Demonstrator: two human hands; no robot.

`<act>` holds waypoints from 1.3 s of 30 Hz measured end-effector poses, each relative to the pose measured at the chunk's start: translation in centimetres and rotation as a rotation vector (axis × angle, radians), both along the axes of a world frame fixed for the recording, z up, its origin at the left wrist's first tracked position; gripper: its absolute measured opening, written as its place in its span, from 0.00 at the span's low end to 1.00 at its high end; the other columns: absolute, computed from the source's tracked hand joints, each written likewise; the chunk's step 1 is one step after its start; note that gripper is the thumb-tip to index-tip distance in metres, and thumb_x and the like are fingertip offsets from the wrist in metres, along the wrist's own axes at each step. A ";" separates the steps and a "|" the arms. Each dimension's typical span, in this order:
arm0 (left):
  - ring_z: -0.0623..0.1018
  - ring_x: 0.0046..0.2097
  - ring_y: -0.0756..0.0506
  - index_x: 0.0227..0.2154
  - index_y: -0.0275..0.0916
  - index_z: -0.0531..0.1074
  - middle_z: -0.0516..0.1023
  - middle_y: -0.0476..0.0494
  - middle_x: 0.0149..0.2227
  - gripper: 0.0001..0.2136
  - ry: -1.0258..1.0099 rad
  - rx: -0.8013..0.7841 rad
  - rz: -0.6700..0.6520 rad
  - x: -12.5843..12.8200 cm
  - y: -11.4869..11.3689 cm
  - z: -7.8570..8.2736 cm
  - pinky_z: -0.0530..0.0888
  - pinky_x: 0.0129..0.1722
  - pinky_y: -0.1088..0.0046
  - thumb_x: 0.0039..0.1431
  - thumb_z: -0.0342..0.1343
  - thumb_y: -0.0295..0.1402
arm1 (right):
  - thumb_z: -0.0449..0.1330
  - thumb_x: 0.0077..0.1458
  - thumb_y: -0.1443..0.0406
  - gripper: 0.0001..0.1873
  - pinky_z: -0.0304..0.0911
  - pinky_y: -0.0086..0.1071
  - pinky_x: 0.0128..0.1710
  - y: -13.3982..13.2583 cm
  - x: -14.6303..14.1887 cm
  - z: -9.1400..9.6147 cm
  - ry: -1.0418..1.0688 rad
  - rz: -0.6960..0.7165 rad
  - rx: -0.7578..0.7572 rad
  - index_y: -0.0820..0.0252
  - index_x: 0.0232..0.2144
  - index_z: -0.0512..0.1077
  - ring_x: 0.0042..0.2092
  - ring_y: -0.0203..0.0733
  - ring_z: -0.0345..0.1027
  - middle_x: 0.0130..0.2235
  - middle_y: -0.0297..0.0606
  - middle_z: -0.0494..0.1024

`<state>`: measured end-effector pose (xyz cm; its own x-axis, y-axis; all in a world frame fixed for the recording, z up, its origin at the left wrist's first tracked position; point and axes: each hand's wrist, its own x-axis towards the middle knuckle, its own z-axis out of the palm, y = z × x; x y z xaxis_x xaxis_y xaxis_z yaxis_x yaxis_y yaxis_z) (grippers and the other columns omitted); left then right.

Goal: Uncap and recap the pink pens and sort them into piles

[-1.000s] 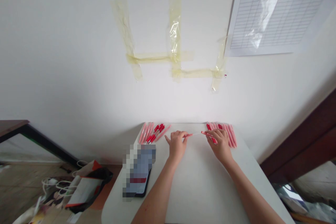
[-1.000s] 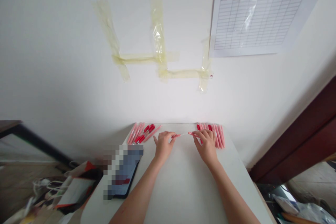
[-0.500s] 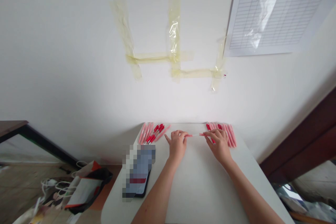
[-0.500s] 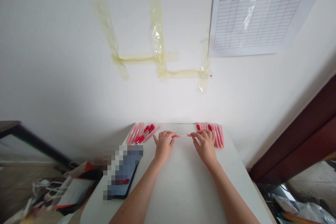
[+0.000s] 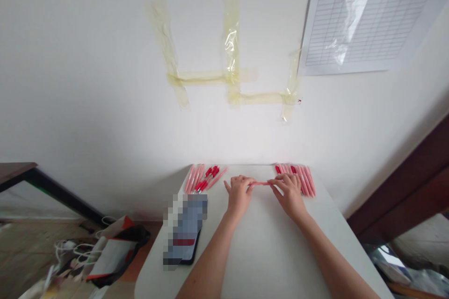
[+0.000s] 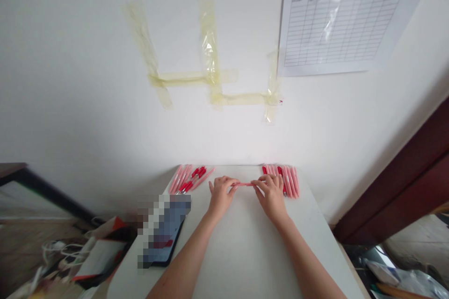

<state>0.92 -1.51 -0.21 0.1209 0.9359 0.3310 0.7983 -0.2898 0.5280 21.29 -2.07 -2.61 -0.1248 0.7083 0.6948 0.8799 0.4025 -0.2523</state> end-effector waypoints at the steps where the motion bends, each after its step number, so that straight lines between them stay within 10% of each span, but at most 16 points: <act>1: 0.68 0.53 0.41 0.41 0.53 0.76 0.76 0.49 0.44 0.09 -0.004 -0.003 -0.005 0.0 0.0 0.0 0.46 0.61 0.31 0.62 0.55 0.33 | 0.56 0.63 0.60 0.11 0.54 0.50 0.56 0.0 0.0 0.0 -0.003 0.002 0.000 0.45 0.43 0.77 0.48 0.48 0.63 0.42 0.38 0.75; 39: 0.68 0.52 0.43 0.38 0.52 0.77 0.77 0.51 0.43 0.09 -0.023 -0.007 -0.030 -0.2 0.0 0.4 0.43 0.63 0.34 0.60 0.56 0.29 | 0.55 0.62 0.56 0.09 0.38 0.59 0.64 0.1 0.1 -0.1 0.045 0.071 -0.206 0.51 0.37 0.72 0.45 0.45 0.70 0.40 0.37 0.77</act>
<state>0.70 -1.50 0.16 0.1419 0.9343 0.3270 0.7770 -0.3098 0.5480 21.44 -1.97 -2.76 -0.1518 0.8266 0.5420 0.8370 0.3991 -0.3743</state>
